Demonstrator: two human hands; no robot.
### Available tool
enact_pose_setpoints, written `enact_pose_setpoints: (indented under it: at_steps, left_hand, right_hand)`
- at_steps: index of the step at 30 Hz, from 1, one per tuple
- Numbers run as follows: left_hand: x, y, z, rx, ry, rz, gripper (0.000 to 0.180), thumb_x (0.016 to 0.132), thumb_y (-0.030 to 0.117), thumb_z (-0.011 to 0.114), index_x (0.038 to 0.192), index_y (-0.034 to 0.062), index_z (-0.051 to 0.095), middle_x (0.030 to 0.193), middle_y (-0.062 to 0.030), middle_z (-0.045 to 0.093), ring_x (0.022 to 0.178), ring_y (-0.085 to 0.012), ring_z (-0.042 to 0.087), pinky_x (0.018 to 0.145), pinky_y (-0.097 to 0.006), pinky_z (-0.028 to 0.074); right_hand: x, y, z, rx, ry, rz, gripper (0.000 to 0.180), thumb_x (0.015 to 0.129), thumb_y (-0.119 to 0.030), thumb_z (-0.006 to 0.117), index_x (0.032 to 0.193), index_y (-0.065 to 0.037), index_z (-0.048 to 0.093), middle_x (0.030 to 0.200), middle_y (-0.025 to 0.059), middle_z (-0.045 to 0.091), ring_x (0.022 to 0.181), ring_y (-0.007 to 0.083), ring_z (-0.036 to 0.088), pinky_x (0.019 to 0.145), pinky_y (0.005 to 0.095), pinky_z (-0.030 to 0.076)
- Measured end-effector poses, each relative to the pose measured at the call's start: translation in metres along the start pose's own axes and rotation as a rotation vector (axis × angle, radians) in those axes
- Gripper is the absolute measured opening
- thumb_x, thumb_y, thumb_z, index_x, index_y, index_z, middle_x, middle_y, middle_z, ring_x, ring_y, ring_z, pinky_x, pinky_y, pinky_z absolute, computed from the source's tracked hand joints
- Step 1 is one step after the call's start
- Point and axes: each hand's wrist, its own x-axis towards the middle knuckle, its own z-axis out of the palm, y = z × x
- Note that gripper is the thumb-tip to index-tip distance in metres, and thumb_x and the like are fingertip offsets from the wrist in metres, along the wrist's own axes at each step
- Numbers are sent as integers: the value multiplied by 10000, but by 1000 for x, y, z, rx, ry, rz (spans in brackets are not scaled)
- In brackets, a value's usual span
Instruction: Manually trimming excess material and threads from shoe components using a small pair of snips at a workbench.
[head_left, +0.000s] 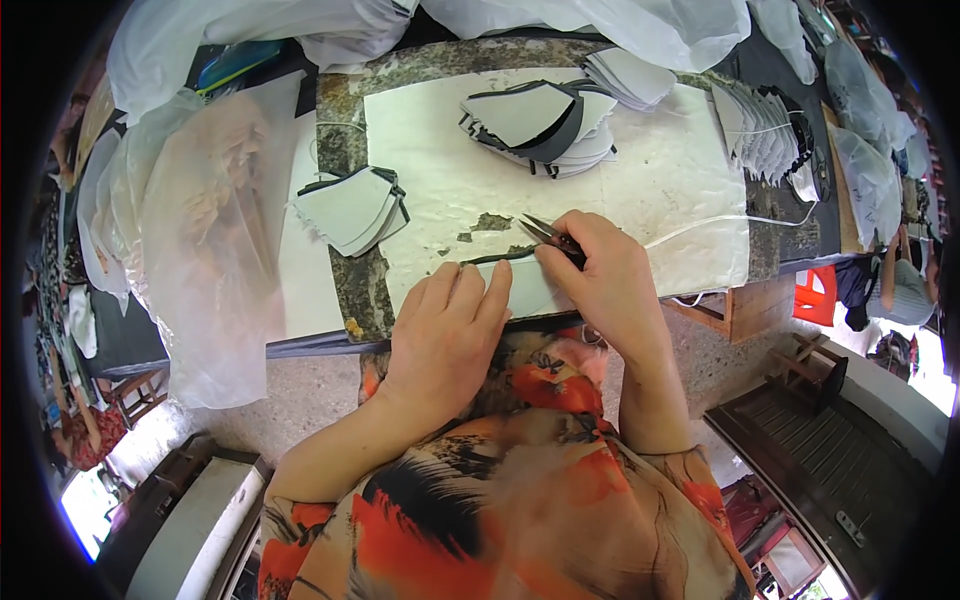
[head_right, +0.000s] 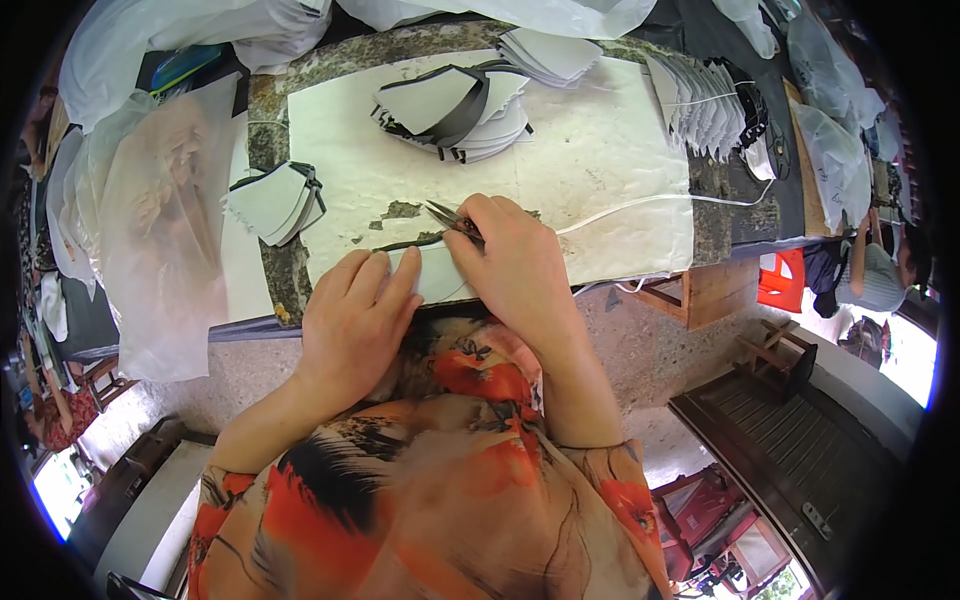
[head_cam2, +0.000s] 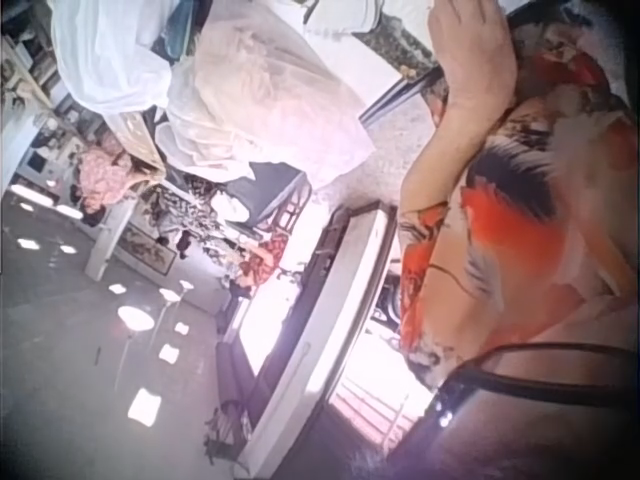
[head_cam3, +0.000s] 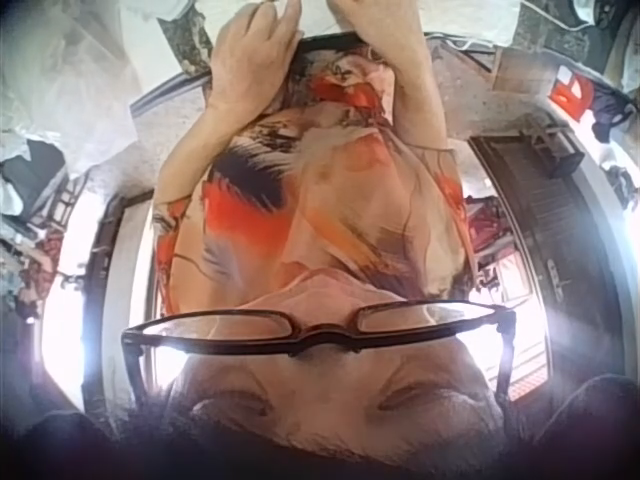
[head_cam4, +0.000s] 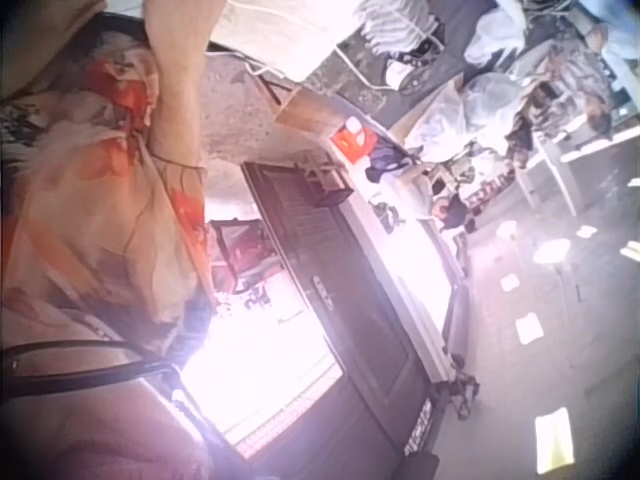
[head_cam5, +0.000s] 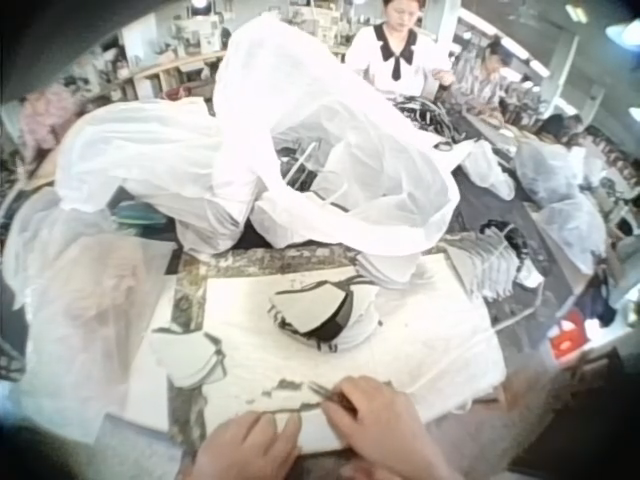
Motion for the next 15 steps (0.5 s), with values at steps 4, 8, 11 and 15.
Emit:
enact_pose_setpoints:
  at_steps: [4,8,11,15]
  left_hand:
    - [0,0,-1,63,-51,32,471,876,147,659,1336,52,621,1062,-101,586,1087,-284,586,879,-384,492]
    - [4,0,-5,70,-90,54,522,834,98,629,1354,55,615,1045,-99,578,1064,-291,579,860,-383,484]
    - [5,1,-7,83,-113,62,563,793,76,619,1355,55,615,1023,-95,570,1046,-292,572,871,-384,472]
    - [9,0,-10,85,-122,72,508,834,98,625,1343,90,627,990,-85,567,1021,-282,571,878,-397,479]
  right_hand:
    - [0,3,-2,41,23,-30,211,890,-182,727,970,-7,639,873,160,638,799,334,635,725,395,505]
    - [1,7,-2,64,25,-84,199,890,-162,736,981,-9,647,886,156,642,802,327,635,731,386,508]
    - [1,9,-1,52,34,-108,190,891,-149,737,982,-9,648,895,153,645,807,324,635,736,380,511]
    - [2,11,-3,62,42,-100,194,884,-139,742,981,-1,645,899,152,646,814,325,636,742,380,513]
